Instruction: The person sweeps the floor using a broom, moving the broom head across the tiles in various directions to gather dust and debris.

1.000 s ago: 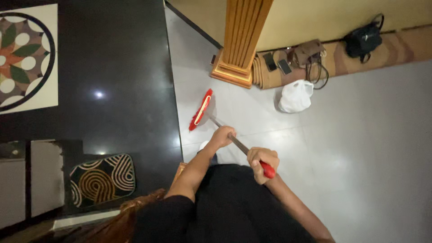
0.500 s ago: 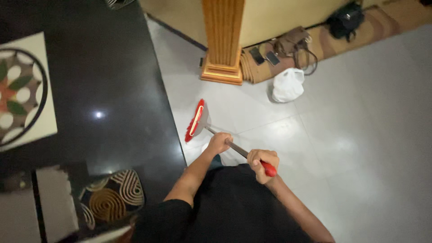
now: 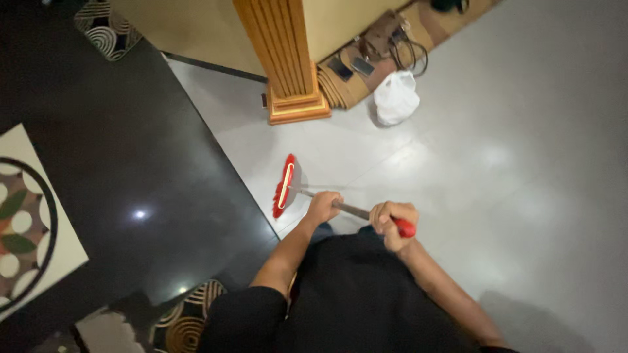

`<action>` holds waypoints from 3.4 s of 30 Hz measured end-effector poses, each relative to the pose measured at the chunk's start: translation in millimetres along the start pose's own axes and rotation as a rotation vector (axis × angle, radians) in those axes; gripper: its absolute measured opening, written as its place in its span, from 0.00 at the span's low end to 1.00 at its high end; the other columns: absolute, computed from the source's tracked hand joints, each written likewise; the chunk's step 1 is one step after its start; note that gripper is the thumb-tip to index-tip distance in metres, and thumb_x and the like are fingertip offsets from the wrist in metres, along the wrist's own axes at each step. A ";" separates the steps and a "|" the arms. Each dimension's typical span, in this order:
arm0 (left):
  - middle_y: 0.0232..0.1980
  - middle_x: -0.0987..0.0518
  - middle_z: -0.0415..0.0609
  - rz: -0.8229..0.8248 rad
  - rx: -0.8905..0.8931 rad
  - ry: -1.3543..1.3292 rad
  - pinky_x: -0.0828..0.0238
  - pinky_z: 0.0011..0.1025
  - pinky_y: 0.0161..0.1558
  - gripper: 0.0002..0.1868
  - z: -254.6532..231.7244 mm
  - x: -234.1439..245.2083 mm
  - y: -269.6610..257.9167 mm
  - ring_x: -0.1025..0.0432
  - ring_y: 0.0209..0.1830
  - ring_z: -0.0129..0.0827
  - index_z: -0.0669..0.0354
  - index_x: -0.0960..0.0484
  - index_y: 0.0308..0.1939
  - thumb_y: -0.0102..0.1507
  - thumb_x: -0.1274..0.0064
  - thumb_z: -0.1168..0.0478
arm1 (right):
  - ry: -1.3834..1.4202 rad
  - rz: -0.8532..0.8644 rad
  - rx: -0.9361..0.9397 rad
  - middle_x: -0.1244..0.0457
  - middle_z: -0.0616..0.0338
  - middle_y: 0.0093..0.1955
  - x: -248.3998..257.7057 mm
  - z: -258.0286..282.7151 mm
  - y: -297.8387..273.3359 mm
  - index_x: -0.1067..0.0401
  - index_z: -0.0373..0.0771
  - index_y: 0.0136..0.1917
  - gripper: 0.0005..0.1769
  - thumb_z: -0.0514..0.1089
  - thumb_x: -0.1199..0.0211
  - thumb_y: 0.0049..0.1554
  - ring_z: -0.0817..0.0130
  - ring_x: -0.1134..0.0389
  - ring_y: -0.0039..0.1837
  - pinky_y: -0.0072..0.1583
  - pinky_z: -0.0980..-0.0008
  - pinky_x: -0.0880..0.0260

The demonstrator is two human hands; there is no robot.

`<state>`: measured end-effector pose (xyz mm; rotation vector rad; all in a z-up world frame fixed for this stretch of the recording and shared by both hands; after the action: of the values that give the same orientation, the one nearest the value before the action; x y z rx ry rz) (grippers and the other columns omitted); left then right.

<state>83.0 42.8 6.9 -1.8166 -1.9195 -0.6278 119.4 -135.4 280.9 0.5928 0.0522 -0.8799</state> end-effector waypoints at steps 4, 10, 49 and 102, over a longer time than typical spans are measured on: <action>0.30 0.21 0.54 0.068 -0.003 0.050 0.31 0.48 0.38 0.03 8.1 -2.0 -3.9 0.25 0.35 0.55 0.54 0.21 0.27 0.53 0.44 0.61 | -0.006 -0.102 -0.074 0.45 0.60 0.26 -4.1 -6.2 -6.2 0.42 0.35 0.31 0.15 0.34 0.51 0.60 0.72 0.47 0.28 0.35 0.70 0.40; 0.27 0.21 0.56 0.035 0.041 -0.130 0.30 0.46 0.36 0.06 9.5 12.8 3.3 0.25 0.32 0.54 0.57 0.19 0.28 0.47 0.46 0.66 | -0.106 -0.167 -0.054 0.45 0.62 0.24 -20.0 2.0 5.9 0.42 0.36 0.31 0.13 0.34 0.53 0.59 0.73 0.46 0.27 0.38 0.67 0.35; 0.26 0.28 0.61 -0.244 0.280 -0.128 0.35 0.45 0.32 0.11 13.3 36.2 -20.5 0.31 0.26 0.55 0.64 0.31 0.27 0.61 0.49 0.63 | -0.057 0.262 0.034 0.43 0.58 0.26 -57.6 4.8 32.4 0.42 0.36 0.29 0.17 0.37 0.48 0.60 0.67 0.41 0.29 0.35 0.70 0.38; 0.28 0.24 0.53 0.104 0.014 -0.265 0.35 0.38 0.32 0.07 -60.5 -6.8 41.3 0.29 0.27 0.43 0.60 0.29 0.29 0.58 0.48 0.63 | -0.368 0.001 0.166 0.46 0.60 0.24 -60.1 48.7 41.3 0.42 0.36 0.29 0.14 0.33 0.47 0.56 0.71 0.46 0.27 0.32 0.70 0.47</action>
<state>124.4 3.5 53.3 -2.0611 -1.9695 -0.3521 101.5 -97.4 357.8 0.5768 -0.3568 -0.9866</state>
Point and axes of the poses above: each hand's wrist, its own y-axis towards the middle knuckle, its own x-axis out of the back of the hand, z = x × y, the point moved 7 cm from there along y, towards the middle knuckle
